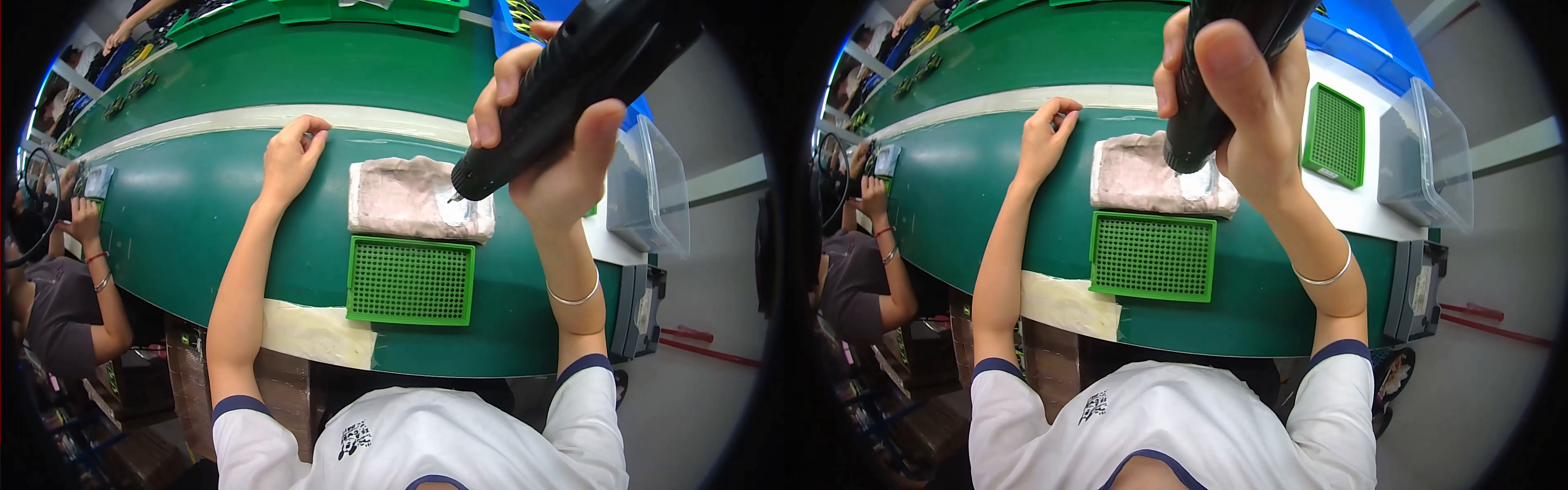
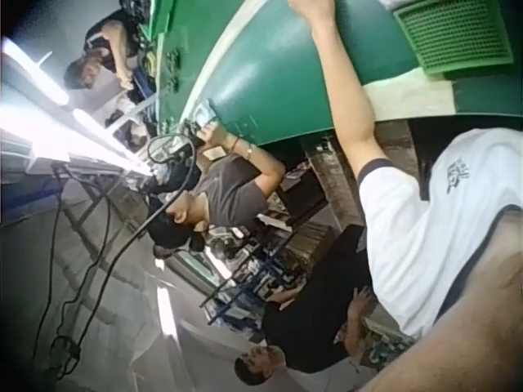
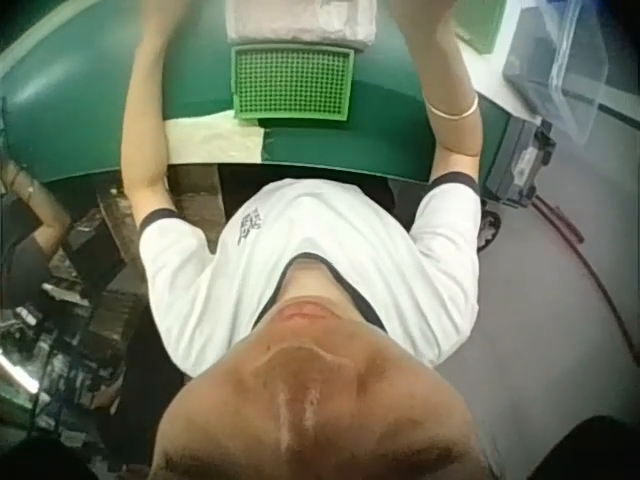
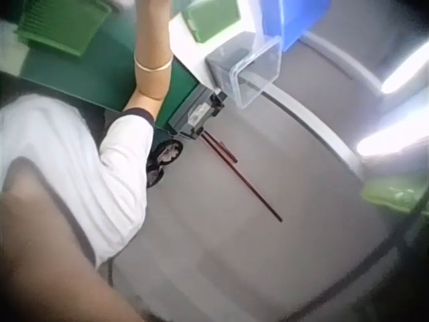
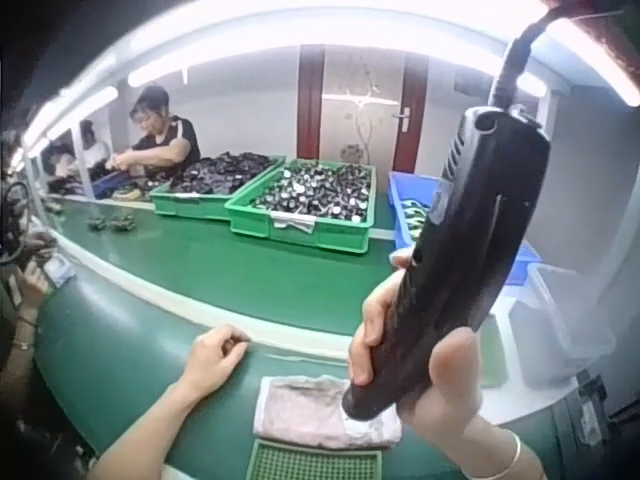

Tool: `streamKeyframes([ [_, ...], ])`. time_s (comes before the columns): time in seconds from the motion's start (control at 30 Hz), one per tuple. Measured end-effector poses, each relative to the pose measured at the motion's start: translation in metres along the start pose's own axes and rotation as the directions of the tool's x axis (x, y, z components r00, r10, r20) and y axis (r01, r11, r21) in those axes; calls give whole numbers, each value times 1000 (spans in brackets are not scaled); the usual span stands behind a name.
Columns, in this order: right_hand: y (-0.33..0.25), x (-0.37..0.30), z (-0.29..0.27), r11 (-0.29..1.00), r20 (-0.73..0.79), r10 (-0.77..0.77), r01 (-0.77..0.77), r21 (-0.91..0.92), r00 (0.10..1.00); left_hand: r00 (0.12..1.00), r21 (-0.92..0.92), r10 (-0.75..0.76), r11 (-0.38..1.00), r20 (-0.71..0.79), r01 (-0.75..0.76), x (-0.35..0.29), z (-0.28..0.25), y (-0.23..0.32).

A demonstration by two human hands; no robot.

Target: The person takes toy cars from a conveyor belt, fastens their undersides using an electric screwdriver, and places the assembled cars into a tray.

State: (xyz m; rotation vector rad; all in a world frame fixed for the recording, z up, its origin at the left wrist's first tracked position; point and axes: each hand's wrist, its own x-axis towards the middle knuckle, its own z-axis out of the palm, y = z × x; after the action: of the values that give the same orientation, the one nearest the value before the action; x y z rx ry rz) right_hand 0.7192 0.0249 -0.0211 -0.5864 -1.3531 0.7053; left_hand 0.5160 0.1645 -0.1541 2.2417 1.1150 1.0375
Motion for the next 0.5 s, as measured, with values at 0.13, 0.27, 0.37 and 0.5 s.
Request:
streamKeyframes([
  [0.13, 14, -13, 2, 997, -40, -4, 1, -71, 999, 1000, -43, 14, 999, 18, -14, -5, -3, 3],
  [0.27, 13, -20, -3, 984, -39, 36, -42, -173, 999, 998, -43, -26, 999, 53, 28, -7, -8, 3],
  [0.37, 6, -21, -17, 982, -85, 22, -38, -184, 996, 999, -80, 9, 997, 47, -6, -3, -4, 1],
  [0.5, 4, -24, -23, 975, -149, 83, -111, -191, 985, 998, -86, -23, 996, 53, 28, 1, -2, -3],
])
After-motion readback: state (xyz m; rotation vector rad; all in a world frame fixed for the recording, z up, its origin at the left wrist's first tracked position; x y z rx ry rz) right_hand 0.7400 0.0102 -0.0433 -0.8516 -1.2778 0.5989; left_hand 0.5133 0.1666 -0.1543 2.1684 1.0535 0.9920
